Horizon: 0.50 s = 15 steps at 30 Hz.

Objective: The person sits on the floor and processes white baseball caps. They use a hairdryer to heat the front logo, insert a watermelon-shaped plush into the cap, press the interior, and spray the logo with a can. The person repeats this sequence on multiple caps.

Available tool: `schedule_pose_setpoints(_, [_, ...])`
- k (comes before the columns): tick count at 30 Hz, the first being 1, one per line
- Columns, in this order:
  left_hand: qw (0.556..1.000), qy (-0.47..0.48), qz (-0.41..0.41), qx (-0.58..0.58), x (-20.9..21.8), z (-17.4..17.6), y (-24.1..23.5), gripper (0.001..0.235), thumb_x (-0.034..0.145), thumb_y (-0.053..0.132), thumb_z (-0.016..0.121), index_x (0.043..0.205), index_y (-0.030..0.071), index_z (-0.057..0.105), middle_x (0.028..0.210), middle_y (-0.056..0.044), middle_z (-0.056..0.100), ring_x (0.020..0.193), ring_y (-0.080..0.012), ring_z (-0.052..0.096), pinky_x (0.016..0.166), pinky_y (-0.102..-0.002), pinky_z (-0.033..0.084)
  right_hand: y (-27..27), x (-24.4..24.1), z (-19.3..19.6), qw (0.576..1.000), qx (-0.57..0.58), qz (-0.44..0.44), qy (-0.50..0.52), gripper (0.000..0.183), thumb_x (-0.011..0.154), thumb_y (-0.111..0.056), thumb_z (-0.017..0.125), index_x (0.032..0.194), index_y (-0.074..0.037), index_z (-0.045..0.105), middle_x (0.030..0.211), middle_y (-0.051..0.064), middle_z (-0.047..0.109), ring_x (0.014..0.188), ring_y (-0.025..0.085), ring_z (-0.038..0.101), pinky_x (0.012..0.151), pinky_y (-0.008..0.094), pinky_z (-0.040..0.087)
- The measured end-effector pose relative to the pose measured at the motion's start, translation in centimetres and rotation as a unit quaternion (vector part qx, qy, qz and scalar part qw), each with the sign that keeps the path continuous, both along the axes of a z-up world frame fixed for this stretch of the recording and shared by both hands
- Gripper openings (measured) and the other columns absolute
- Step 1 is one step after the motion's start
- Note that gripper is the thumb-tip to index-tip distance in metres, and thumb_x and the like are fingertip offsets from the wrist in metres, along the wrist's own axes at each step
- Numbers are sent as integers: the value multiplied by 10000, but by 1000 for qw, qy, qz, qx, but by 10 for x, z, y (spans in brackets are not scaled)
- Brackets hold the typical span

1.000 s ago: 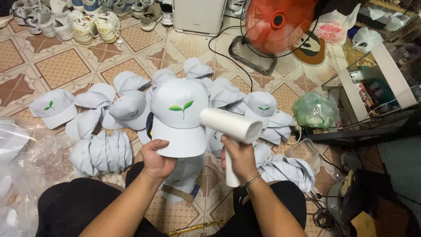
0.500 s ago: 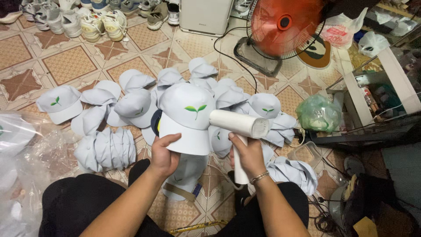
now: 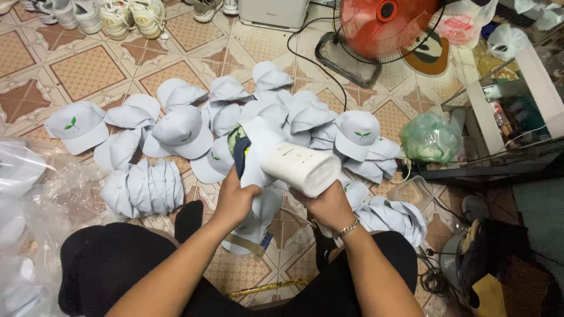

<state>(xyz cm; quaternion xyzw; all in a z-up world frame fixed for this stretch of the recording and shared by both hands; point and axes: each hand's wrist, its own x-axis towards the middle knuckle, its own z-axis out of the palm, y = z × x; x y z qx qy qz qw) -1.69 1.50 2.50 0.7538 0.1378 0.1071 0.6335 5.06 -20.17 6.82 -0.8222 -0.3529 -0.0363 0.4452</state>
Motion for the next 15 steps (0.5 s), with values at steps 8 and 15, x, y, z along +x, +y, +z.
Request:
schedule_pose_setpoints(8, [998, -9, -41, 54, -8, 3, -2, 647, 707, 115, 667, 1326, -18, 531, 1182, -259, 695, 1134, -409, 659, 986, -424, 486, -1, 4, 8, 960, -14, -104, 259, 387, 796, -182, 825, 1128, -34, 692, 839, 71, 745, 603, 119, 659, 539, 301, 552])
schedule_pose_setpoints(15, [999, -15, -28, 41, -10, -3, -4, 679, 713, 120, 665, 1362, -8, 513, 1205, -263, 683, 1135, -428, 656, 979, -443, 485, 4, 4, 20, 910, 10, -159, 383, 296, 821, -140, 763, 1071, -3, 683, 673, 51, 667, 424, 142, 585, 389, 330, 478])
